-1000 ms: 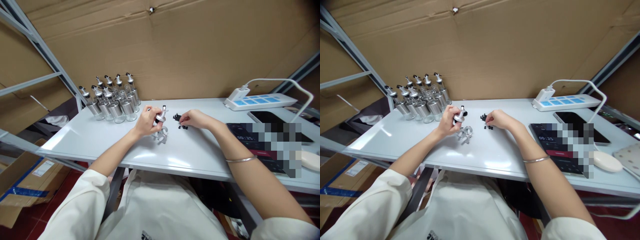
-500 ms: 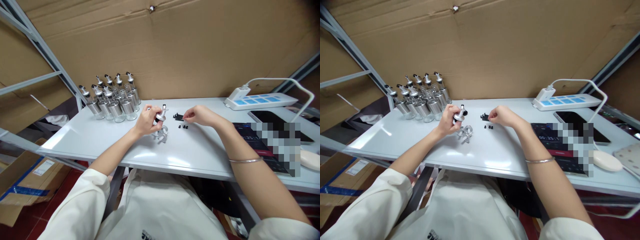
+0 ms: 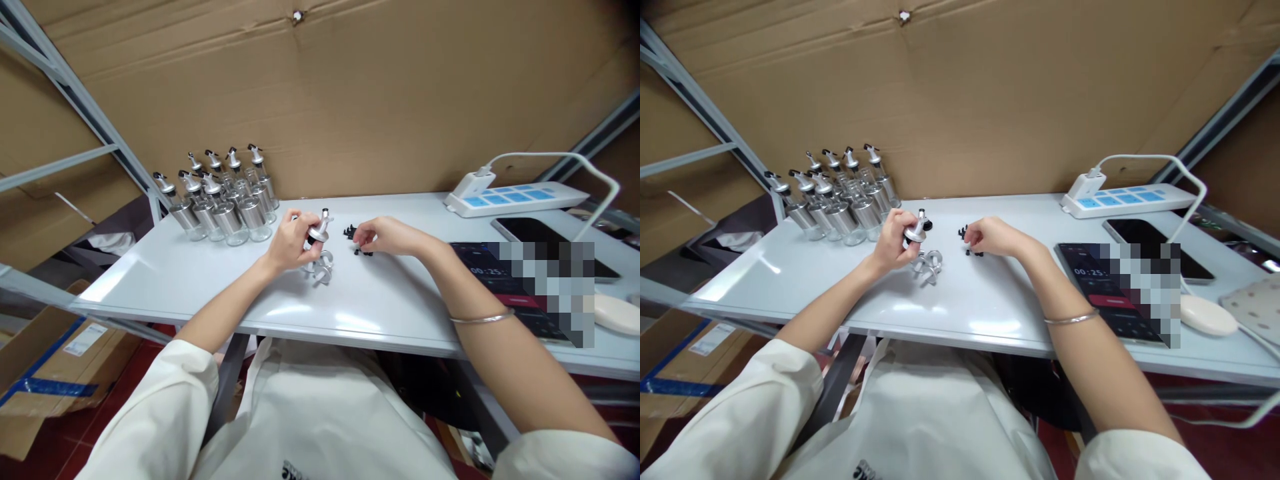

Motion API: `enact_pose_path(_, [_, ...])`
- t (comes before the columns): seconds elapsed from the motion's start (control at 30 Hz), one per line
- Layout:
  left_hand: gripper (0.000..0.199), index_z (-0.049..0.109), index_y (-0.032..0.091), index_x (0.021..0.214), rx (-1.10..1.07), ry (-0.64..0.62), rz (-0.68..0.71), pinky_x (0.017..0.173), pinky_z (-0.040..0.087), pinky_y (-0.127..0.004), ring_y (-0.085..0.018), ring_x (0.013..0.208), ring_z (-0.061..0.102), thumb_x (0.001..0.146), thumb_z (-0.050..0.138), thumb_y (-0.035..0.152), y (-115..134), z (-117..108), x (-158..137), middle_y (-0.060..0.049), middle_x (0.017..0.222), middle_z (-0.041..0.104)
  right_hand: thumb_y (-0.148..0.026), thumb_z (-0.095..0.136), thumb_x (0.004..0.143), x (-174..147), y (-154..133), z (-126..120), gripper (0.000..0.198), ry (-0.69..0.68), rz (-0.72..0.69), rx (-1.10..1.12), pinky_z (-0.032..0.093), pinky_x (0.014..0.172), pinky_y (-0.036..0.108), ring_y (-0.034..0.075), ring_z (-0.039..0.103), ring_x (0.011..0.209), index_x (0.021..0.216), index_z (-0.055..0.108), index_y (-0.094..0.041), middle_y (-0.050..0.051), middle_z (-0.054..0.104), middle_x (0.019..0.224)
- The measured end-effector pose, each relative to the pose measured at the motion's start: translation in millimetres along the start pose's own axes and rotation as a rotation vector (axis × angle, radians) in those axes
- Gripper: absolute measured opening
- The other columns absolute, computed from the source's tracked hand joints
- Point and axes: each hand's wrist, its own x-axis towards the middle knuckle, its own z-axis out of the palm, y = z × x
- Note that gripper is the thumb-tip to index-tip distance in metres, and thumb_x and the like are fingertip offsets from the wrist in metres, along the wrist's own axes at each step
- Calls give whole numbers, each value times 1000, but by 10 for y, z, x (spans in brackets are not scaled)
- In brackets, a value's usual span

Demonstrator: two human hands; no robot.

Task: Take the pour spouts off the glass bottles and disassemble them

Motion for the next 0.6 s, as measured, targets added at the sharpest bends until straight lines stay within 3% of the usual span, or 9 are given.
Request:
enact_pose_path(0.37, [28,36,22,99,-16,-4,-3,72,39,-33,-15,61,48,73,43,18,17,-6,7,2,71,56,-15,61,69,11,0,28,27,-59,11,3,47,68,25,15,64,74,95,66,-17,2,72,82])
enact_pose_path(0.6, [28,37,22,100,1,-52,-33,72,38,-34,-16,63,48,73,44,21,4,9,-20,1,73,56,-33,58,76,-37,-25,-42,21,-30,32,27,45,62,24,15,62,69,88,68,-18,3,71,80])
